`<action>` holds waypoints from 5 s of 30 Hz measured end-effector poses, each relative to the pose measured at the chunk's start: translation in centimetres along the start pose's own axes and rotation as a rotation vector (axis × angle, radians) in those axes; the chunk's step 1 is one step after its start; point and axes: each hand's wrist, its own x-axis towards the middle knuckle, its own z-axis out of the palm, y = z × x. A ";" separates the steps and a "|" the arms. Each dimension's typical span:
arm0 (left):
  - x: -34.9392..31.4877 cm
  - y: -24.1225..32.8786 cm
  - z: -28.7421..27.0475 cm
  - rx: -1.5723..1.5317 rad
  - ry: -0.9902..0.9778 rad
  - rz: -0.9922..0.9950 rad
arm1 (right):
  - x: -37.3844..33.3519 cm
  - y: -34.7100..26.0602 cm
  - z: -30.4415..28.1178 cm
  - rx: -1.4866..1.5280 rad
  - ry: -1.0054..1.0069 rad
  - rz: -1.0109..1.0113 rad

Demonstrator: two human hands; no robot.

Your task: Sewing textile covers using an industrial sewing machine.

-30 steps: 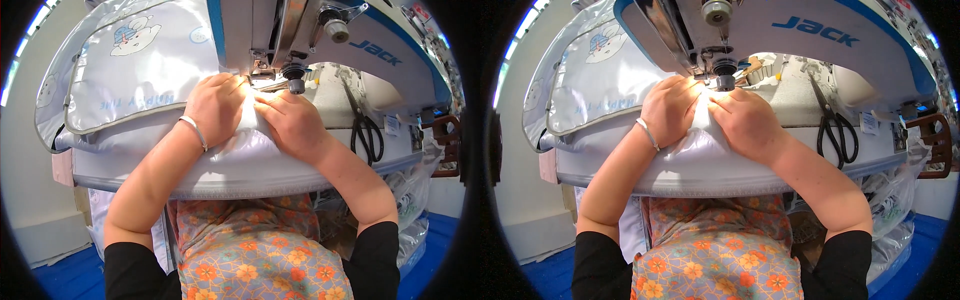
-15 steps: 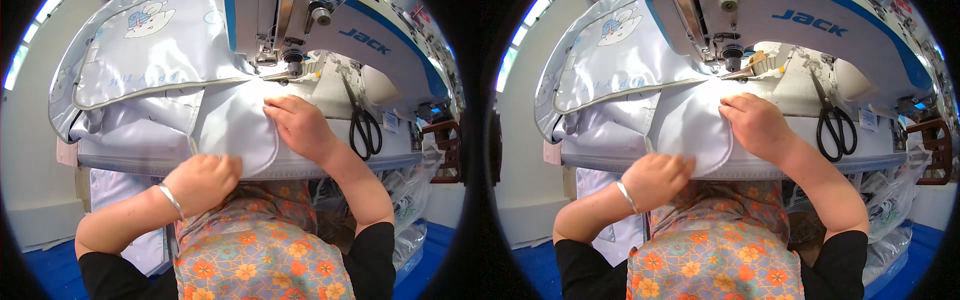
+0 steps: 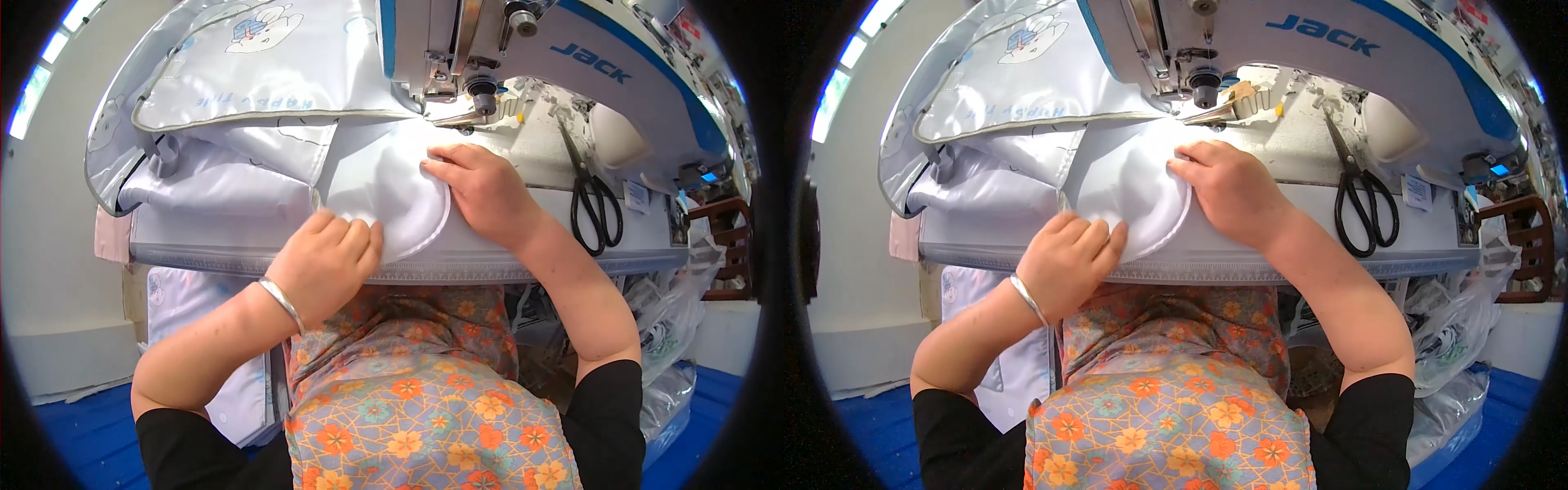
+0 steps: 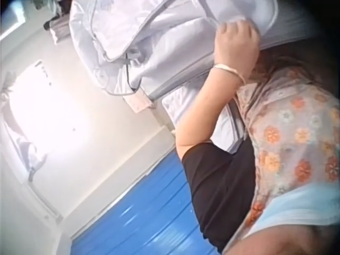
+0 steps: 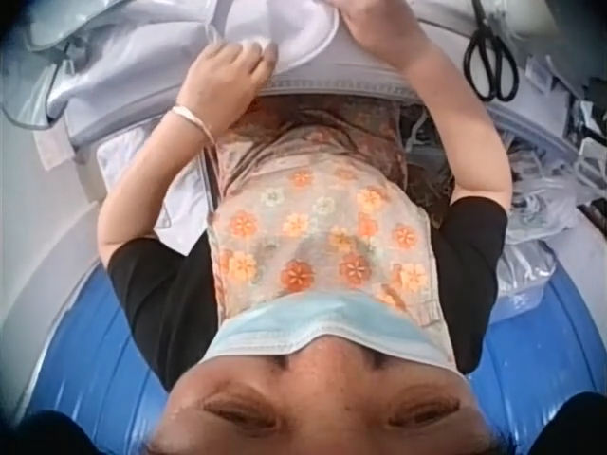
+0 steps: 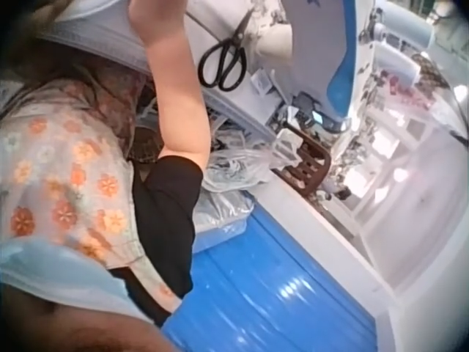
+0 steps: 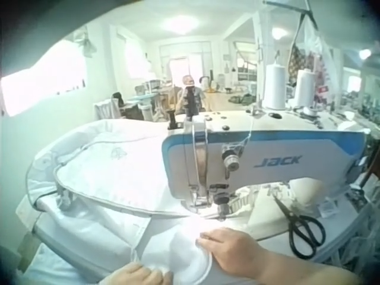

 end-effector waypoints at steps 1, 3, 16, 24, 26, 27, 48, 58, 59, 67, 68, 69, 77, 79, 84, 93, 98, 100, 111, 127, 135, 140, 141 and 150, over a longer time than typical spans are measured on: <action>0.0 -0.4 -0.1 0.043 0.066 -0.011 | -0.1 0.0 -0.1 0.014 0.005 -0.002; -0.2 -0.9 -0.4 0.086 0.131 -0.026 | -0.5 -0.2 -0.3 0.017 0.004 -0.010; 0.2 -4.9 2.3 0.075 0.057 -0.018 | -0.4 -1.0 0.1 -0.065 0.006 -0.071; 1.6 -6.1 3.3 0.153 0.030 -0.117 | 0.7 -1.9 1.0 -0.180 -0.055 0.000; 2.0 -5.9 3.3 0.172 0.016 -0.112 | 1.1 -2.0 1.5 -0.207 -0.064 0.008; 2.2 -5.8 3.2 0.173 0.045 -0.112 | 1.2 -2.0 1.7 -0.208 -0.059 0.043; 10.0 -1.2 4.2 -0.146 0.101 -0.221 | 1.6 0.3 0.9 -0.013 0.023 0.101; -3.5 -12.7 0.8 0.082 0.291 -0.482 | 4.4 -1.6 1.2 0.466 0.000 0.176; -4.2 -14.1 1.1 0.156 0.247 -0.580 | 5.5 -1.9 1.5 0.465 0.029 0.179; -7.5 -14.4 0.5 0.190 0.708 -0.501 | 9.1 -3.7 1.4 1.081 -0.047 0.645; -8.9 -12.0 -0.5 0.178 0.755 -0.505 | 7.9 -3.6 0.3 1.111 -0.072 0.534; -10.5 -8.9 -1.5 0.214 0.721 -0.460 | 6.6 -3.3 -1.2 1.201 -0.150 0.476; -10.4 5.3 2.8 -0.265 0.364 -0.030 | 0.9 -4.3 -4.2 0.414 -0.710 0.247; -9.0 4.7 2.1 -0.279 0.192 -0.194 | 1.2 -4.6 -3.7 0.307 -0.596 0.118; -0.8 3.7 -4.5 -0.384 0.553 0.033 | 1.0 -6.7 -1.8 0.360 -0.379 0.190; 7.7 -0.5 -0.5 -0.173 -0.229 -0.347 | -2.8 -5.8 -2.1 0.239 -0.255 0.014; 7.4 0.4 1.7 -0.221 0.154 -0.233 | -3.2 -5.3 -2.6 0.204 -0.254 0.014; 8.7 -0.2 1.7 -0.204 -0.026 -0.321 | -3.0 -4.5 -3.1 0.201 -0.268 0.020; 12.9 -2.0 0.3 -0.192 -0.306 -0.429 | -0.1 -1.0 -4.5 0.171 -0.375 0.070; 10.9 0.1 -0.8 -0.187 -0.199 -0.351 | 1.6 3.0 -4.3 0.227 -0.344 0.116; 11.0 -1.3 1.2 0.099 -0.214 -0.285 | 1.6 3.0 -2.7 0.169 -0.214 0.099; 11.2 -2.4 1.2 0.169 -0.242 -0.255 | 1.4 2.5 -1.7 0.142 -0.139 0.098; 11.2 -2.6 1.2 0.173 -0.222 -0.251 | 1.4 2.4 -1.6 0.145 -0.098 0.084; 10.9 -6.5 3.2 0.118 -0.172 -0.165 | 1.6 1.6 0.3 0.064 -0.063 0.096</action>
